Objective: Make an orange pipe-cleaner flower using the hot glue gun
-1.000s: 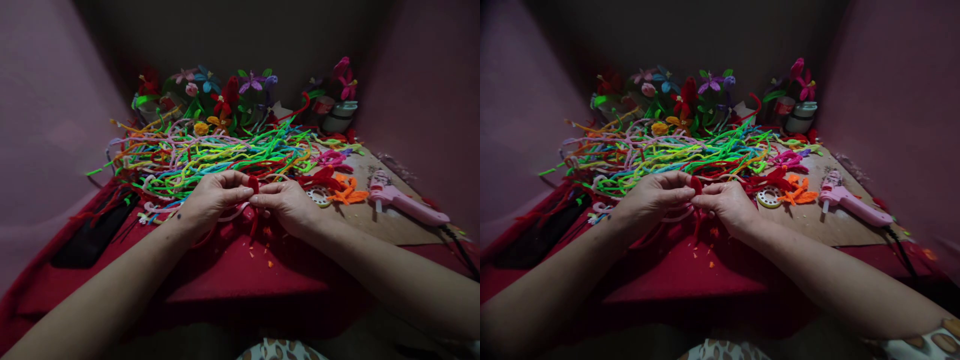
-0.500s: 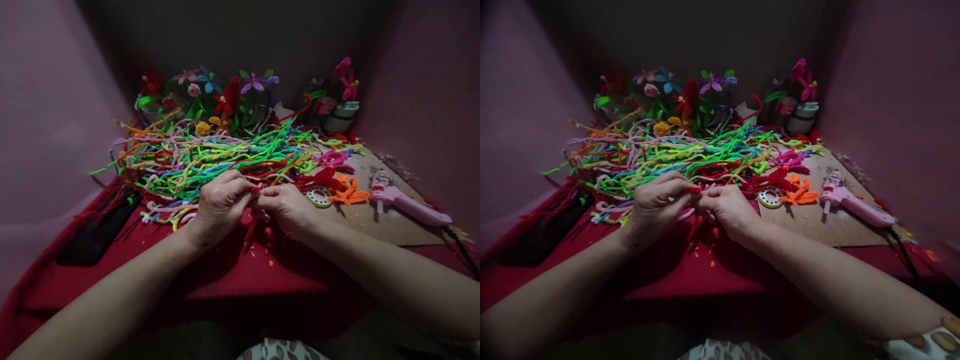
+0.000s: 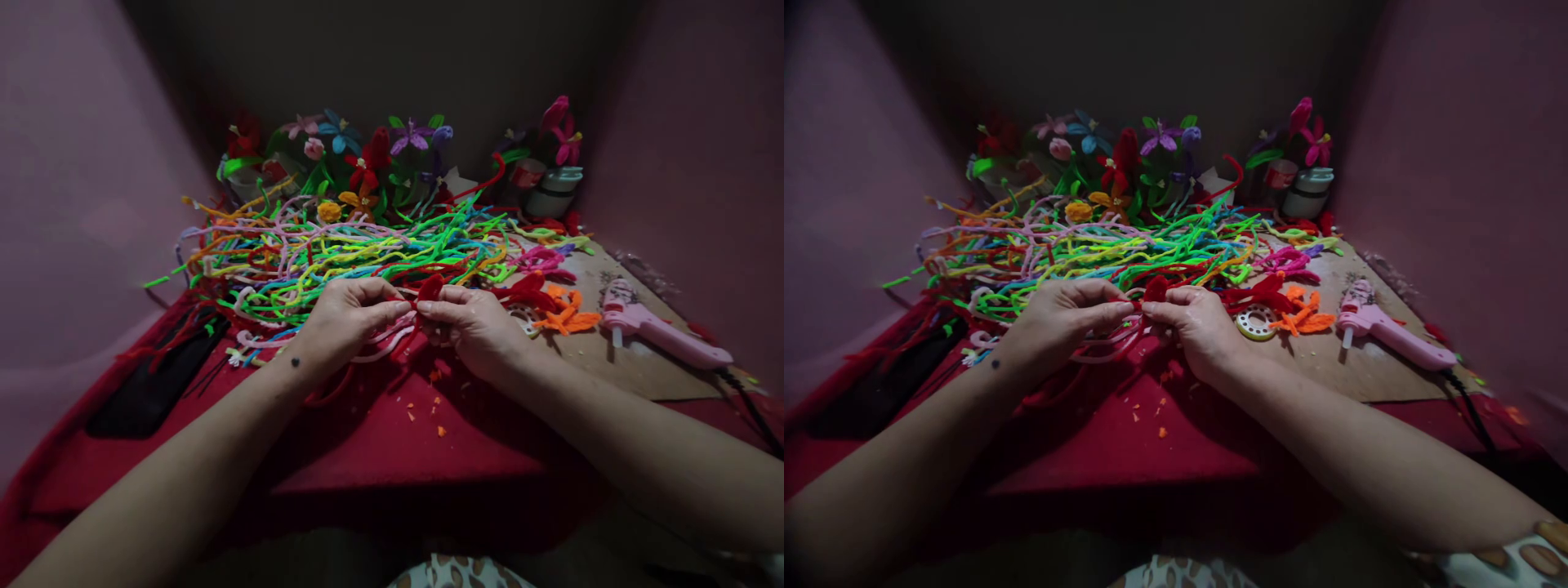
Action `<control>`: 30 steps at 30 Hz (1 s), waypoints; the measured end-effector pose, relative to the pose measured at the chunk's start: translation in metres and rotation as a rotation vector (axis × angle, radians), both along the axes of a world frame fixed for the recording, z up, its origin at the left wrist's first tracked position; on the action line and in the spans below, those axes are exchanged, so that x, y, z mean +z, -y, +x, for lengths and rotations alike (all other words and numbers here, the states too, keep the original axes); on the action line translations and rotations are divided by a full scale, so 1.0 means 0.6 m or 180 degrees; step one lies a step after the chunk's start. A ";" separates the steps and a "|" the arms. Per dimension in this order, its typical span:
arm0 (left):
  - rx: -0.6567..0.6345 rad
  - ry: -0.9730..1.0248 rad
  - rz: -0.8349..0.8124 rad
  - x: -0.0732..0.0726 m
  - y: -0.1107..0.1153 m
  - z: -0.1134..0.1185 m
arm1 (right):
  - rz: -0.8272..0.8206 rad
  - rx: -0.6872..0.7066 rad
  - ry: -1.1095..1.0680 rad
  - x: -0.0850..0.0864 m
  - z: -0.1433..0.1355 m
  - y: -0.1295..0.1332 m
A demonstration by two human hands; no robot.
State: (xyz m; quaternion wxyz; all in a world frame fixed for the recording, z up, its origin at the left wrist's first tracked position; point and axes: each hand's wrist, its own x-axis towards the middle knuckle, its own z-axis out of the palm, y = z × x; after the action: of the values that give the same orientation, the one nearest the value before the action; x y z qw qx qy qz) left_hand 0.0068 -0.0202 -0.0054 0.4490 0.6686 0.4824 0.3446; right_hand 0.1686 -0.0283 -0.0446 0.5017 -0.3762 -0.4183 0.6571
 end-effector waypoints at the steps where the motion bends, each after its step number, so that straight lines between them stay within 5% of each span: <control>1: 0.0040 0.0049 0.0045 -0.001 0.001 0.001 | -0.0009 -0.0009 0.0013 0.001 -0.001 0.001; 12: -0.0032 0.0825 -0.0950 -0.027 0.010 0.010 | 0.0371 -0.0128 0.0182 -0.002 -0.003 0.000; 30: -0.0033 0.0501 -0.0058 -0.022 0.015 0.020 | 0.0533 -0.0234 0.0658 0.015 -0.002 0.009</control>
State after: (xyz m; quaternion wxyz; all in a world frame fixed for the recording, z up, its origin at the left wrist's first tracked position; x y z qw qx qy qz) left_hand 0.0188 -0.0293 -0.0189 0.4934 0.6377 0.4453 0.3894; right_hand 0.1676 -0.0336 -0.0356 0.5093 -0.4137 -0.5071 0.5588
